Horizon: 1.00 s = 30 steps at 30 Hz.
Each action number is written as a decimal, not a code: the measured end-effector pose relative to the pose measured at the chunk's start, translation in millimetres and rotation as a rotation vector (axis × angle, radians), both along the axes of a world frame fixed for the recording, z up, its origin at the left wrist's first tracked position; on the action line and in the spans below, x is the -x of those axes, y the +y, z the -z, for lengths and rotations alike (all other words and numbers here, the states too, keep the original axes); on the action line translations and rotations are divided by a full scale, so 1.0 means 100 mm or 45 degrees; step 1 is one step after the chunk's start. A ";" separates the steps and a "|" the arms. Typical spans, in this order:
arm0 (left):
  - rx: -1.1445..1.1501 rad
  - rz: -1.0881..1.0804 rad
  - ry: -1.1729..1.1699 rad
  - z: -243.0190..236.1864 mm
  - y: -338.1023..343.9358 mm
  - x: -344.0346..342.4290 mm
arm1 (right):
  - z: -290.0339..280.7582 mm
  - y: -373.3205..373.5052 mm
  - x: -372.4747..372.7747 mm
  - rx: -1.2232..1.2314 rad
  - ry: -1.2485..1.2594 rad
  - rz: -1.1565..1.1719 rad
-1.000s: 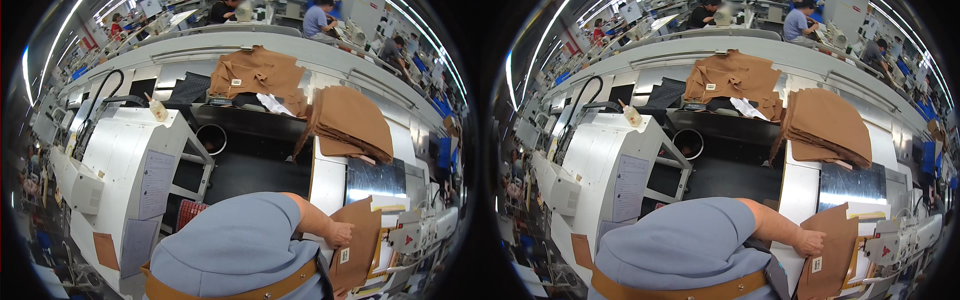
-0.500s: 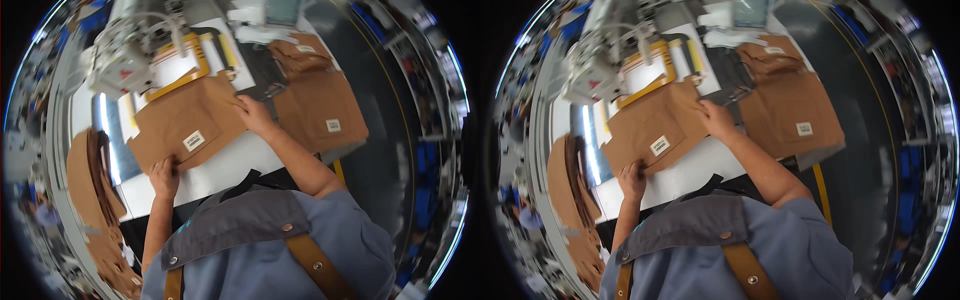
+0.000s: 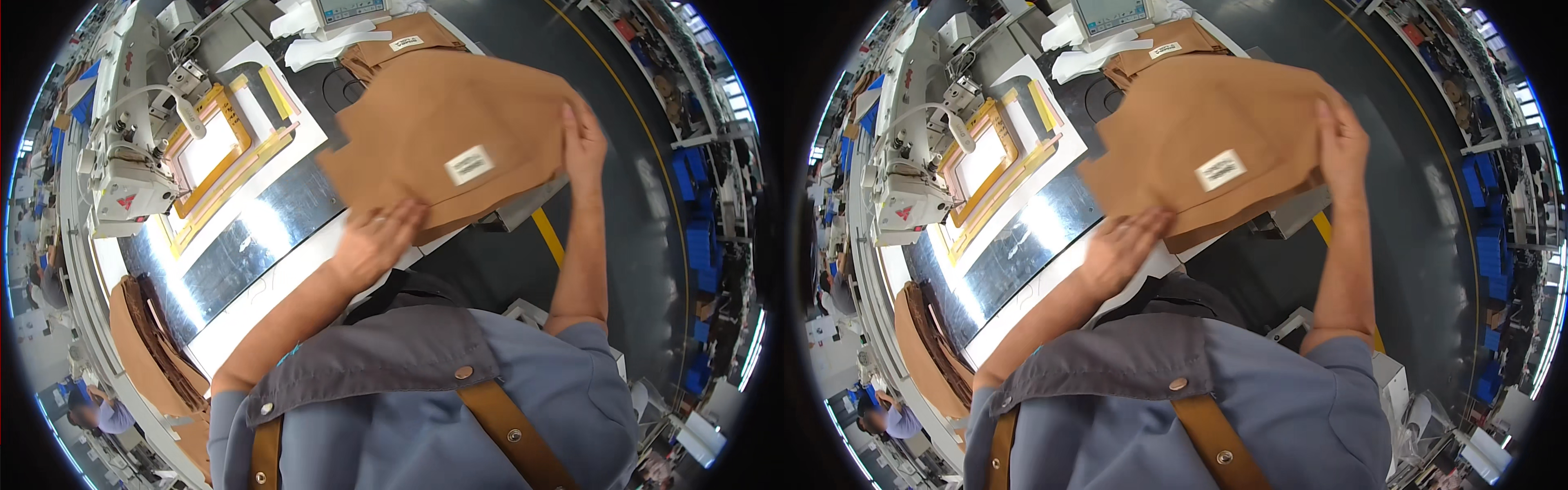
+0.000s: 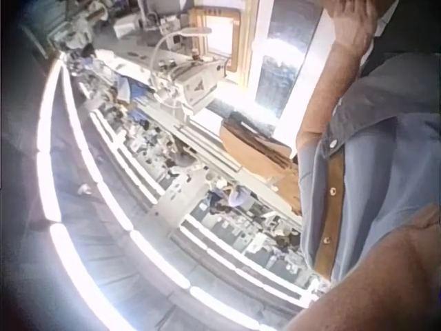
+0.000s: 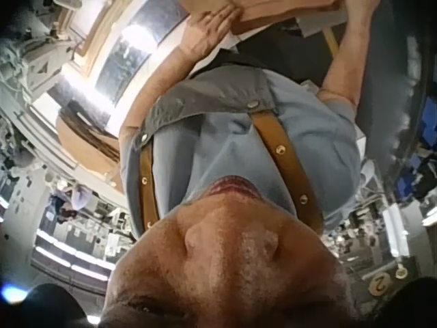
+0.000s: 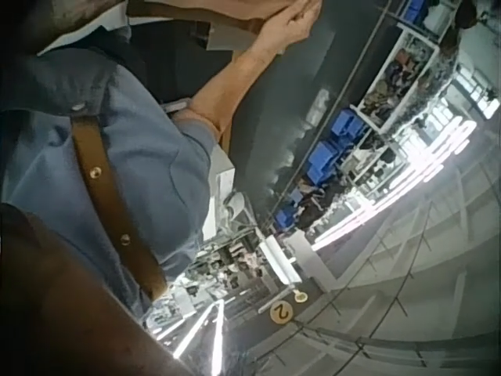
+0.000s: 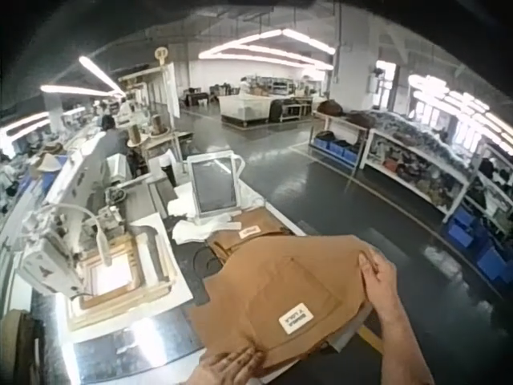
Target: The recorder uses an industrial sewing machine to attach pockets to leather fabric panels.
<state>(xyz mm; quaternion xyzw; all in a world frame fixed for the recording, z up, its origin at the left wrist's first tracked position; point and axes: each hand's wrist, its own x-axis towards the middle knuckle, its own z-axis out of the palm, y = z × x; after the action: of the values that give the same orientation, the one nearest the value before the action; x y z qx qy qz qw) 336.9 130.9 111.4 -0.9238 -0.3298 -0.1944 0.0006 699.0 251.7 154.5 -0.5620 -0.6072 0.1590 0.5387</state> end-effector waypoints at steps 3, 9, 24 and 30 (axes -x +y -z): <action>0.137 0.071 0.077 0.35 0.10 -0.41 | 0.40 0.06 -0.65 0.323 -0.227 0.156; 0.547 0.115 -0.127 0.47 0.02 -0.42 | 1.19 0.20 -1.13 0.564 -0.208 0.077; 0.353 -0.795 -0.265 0.45 -0.66 1.06 | 0.92 0.57 -0.38 0.234 -0.661 0.233; 0.319 -1.160 -0.275 0.48 -1.21 1.56 | 0.63 1.02 1.21 -0.094 -0.610 -0.316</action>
<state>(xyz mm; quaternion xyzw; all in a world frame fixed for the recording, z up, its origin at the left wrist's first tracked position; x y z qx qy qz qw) 180.7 9.5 63.3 -0.6528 -0.7200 -0.2278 -0.0599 578.1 353.4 91.1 -0.4848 -0.7870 0.0640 0.3762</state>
